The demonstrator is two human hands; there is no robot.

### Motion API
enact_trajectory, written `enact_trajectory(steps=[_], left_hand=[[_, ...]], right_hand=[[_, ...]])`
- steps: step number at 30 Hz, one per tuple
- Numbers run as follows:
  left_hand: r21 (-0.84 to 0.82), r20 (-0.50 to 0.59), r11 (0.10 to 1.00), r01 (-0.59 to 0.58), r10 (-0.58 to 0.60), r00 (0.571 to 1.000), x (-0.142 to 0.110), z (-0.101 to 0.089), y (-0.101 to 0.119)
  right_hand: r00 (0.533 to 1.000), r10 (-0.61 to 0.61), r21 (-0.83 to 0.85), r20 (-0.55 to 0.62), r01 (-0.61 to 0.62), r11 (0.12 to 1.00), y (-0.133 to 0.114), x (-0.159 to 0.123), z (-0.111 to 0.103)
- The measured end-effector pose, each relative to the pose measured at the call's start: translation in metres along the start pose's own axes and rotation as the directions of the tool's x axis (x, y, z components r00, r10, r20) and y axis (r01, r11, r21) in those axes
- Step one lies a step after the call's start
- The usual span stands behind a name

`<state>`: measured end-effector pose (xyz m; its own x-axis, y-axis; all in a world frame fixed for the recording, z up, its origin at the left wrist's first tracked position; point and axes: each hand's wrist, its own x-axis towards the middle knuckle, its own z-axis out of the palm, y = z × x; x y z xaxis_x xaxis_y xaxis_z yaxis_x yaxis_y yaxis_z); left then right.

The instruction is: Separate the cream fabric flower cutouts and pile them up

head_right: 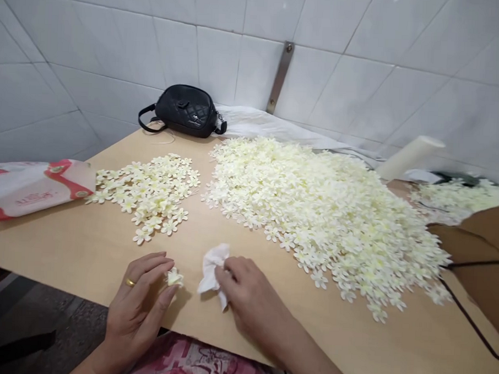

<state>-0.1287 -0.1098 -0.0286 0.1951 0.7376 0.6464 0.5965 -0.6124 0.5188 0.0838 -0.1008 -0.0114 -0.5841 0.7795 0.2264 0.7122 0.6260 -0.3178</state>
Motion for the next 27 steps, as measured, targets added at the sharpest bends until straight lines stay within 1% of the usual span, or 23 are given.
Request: enact_trajectory(steps=[2,4,6,7,8,9,10,11,12,13,15,16,18,20,22,25,27], left_hand=[[0.004,-0.002,1.0,-0.004,0.004,1.0,0.0,0.001,-0.001],[0.008,0.0,1.0,0.0,0.0,1.0,0.0,0.001,-0.003],[0.025,0.007,1.0,0.0,0.0,1.0,0.0,0.002,-0.003],[0.037,0.009,0.999,-0.002,0.002,1.0,0.0,0.002,-0.002],[0.049,0.005,0.999,-0.009,0.008,1.0,0.0,0.002,-0.001],[0.061,0.0,0.998,-0.015,0.015,1.0,0.0,0.002,-0.001],[0.071,-0.009,0.997,-0.021,0.022,1.0,0.0,0.002,0.0],[0.077,-0.023,0.997,-0.027,0.028,0.999,0.0,0.003,0.0],[0.082,-0.033,0.996,-0.028,0.031,0.999,0.0,0.004,0.0],[0.086,-0.053,0.996,-0.038,0.043,0.998,0.0,0.005,-0.001],[0.11,-0.077,0.99,-0.083,0.092,0.993,0.001,0.007,-0.004],[0.13,-0.09,0.985,-0.115,0.127,0.988,0.001,0.007,-0.006],[0.177,-0.095,0.97,-0.166,0.185,0.978,0.003,0.007,-0.01],[0.212,-0.093,0.958,-0.192,0.216,0.972,0.006,0.006,-0.013],[0.229,-0.097,0.953,-0.2,0.227,0.969,0.008,0.004,-0.013],[0.239,-0.113,0.949,-0.205,0.237,0.965,0.011,0.004,-0.014],[0.256,-0.128,0.951,-0.171,0.209,0.97,0.009,0.008,-0.014]], right_hand=[[0.989,0.12,-0.027,-0.089,-0.123,0.992,0.022,-0.009,-0.009],[0.961,0.233,-0.009,-0.149,-0.237,0.971,0.037,-0.012,-0.022],[0.921,0.323,0.058,-0.218,-0.318,0.946,0.039,-0.011,-0.033],[0.918,0.333,0.098,-0.217,-0.319,0.943,0.035,-0.011,-0.036],[0.929,0.319,0.134,-0.189,-0.297,0.945,0.029,-0.011,-0.036],[0.952,0.28,0.166,-0.122,-0.258,0.952,0.023,-0.012,-0.034],[0.975,0.221,0.177,-0.031,-0.212,0.961,0.019,-0.013,-0.03],[0.986,0.165,0.157,-0.005,-0.162,0.974,0.017,-0.014,-0.025],[0.992,0.124,0.124,-0.04,-0.118,0.985,0.018,-0.014,-0.02],[0.991,0.117,0.09,-0.068,-0.11,0.99,0.022,-0.013,-0.016],[0.98,0.164,0.055,-0.116,-0.159,0.986,0.033,-0.004,-0.015],[0.977,0.162,0.06,-0.138,-0.155,0.986,0.039,0.003,-0.018],[0.978,0.109,0.092,-0.177,-0.094,0.991,0.043,0.022,-0.029],[0.974,0.044,0.129,-0.221,-0.015,0.992,0.038,0.043,-0.041],[0.97,0.012,0.168,-0.244,0.03,0.985,0.026,0.063,-0.05],[0.977,-0.052,0.242,-0.205,0.102,0.965,0.008,0.085,-0.049],[0.982,-0.077,0.276,-0.175,0.124,0.953,0.004,0.098,-0.043]])
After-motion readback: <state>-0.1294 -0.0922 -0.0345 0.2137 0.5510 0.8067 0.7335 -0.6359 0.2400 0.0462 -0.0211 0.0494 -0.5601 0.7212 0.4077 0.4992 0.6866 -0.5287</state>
